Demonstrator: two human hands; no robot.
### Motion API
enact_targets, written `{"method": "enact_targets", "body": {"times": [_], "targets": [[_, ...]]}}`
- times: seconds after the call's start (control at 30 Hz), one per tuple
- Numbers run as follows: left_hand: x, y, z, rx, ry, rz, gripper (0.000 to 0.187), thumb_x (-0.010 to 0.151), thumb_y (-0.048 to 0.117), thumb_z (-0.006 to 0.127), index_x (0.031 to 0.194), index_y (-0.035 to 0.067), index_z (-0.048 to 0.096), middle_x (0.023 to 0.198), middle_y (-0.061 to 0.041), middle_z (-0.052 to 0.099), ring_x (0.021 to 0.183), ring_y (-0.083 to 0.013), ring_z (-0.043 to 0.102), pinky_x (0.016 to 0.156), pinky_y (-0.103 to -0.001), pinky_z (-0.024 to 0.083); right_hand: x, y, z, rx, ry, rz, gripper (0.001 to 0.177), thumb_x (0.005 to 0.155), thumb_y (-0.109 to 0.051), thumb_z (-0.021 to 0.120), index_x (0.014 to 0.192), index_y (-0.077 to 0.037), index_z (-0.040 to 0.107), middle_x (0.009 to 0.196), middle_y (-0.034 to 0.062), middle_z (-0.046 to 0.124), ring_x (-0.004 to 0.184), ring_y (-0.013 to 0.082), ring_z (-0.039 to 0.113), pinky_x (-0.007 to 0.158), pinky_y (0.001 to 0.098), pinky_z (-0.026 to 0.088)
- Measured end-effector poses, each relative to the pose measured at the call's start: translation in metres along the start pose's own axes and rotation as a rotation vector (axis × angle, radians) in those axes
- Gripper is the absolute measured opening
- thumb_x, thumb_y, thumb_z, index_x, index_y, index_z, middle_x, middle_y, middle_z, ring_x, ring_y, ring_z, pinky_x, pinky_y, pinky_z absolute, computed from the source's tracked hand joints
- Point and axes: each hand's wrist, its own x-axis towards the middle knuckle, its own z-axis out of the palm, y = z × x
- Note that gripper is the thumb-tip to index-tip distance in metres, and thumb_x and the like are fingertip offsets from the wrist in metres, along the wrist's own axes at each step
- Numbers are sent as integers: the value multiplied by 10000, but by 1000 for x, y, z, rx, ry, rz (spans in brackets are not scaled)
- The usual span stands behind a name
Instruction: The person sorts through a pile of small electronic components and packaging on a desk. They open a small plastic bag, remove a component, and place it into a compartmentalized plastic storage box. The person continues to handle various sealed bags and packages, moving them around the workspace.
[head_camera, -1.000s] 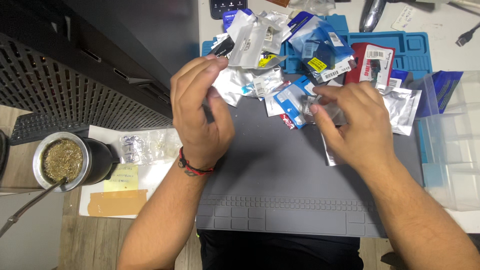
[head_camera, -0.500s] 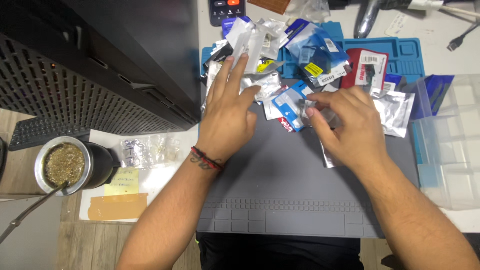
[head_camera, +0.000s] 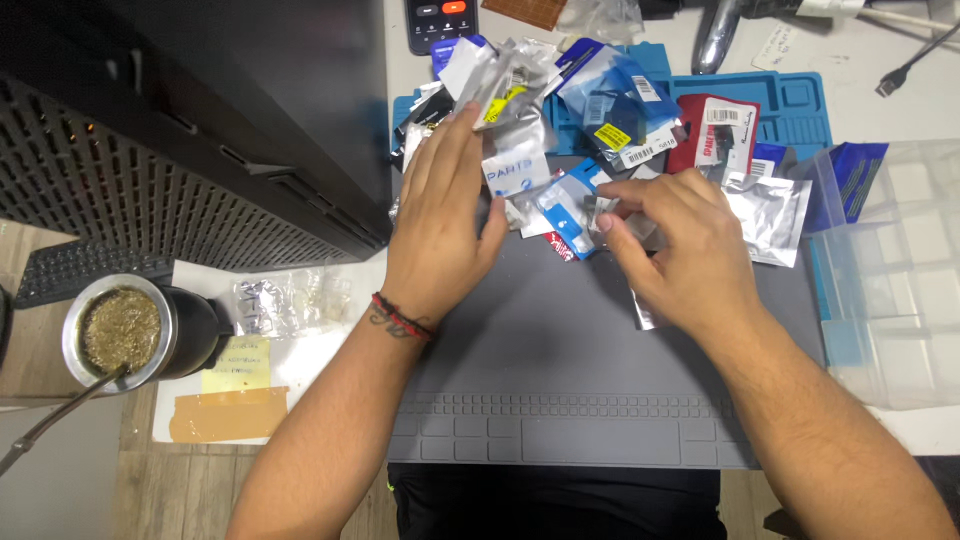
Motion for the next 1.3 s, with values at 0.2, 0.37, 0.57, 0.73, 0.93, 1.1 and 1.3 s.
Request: {"method": "enact_targets", "body": {"times": [0.2,0.37,0.57,0.73,0.93,1.1,1.3], "targets": [[2,15,-3,-42,-97,136,613,989,178,651,1486,-61,383,1603,-230,378,1498,-423,392,1270,-574,305,4,-5,-6,37,-15,138,445,1004,-181,686,1385,-1,545,1135,107,681,1003,296,634,937,446,481],[-8,21,13,83,-309,296,811,978,322,709,1559,-43,278,1664,-179,317,1536,-391,341,1259,-519,318,6,-7,-7,124,-95,391,1016,925,-194,753,1624,-154,17,1540,193,519,1169,279,627,542,366,550],[-8,27,5,-138,-381,426,672,1009,296,632,1525,-45,368,1646,-176,338,1538,-357,355,1268,-457,333,0,12,-1,101,-69,90,504,830,112,728,1285,-100,695,1434,220,466,1138,329,577,788,367,556],[3,17,-16,-54,-39,245,247,931,186,789,1070,10,685,1416,-249,560,1313,-467,529,1058,-601,472,-2,20,0,-33,114,19,379,866,133,677,1176,-64,769,1216,176,691,1141,352,616,971,472,455],[-8,2,-2,166,-180,105,872,702,603,920,1336,94,604,1465,-168,528,1396,-414,460,1158,-544,377,-1,27,-7,-225,143,64,526,785,162,643,1251,-67,728,1282,175,631,1119,405,582,931,493,446],[-15,-1,10,269,-218,92,831,703,495,907,1358,97,588,1446,-146,565,1371,-363,493,1148,-521,385,2,13,-14,-380,119,36,579,802,63,667,1374,-27,676,1380,197,590,1226,453,500,1065,643,371],[-17,-8,11,274,-159,97,530,745,354,898,1133,54,698,1345,-150,616,1324,-393,519,1150,-541,390,7,3,-6,-117,-36,-195,378,916,-110,667,1290,-53,661,1273,129,647,1276,386,534,1180,667,302]]}}
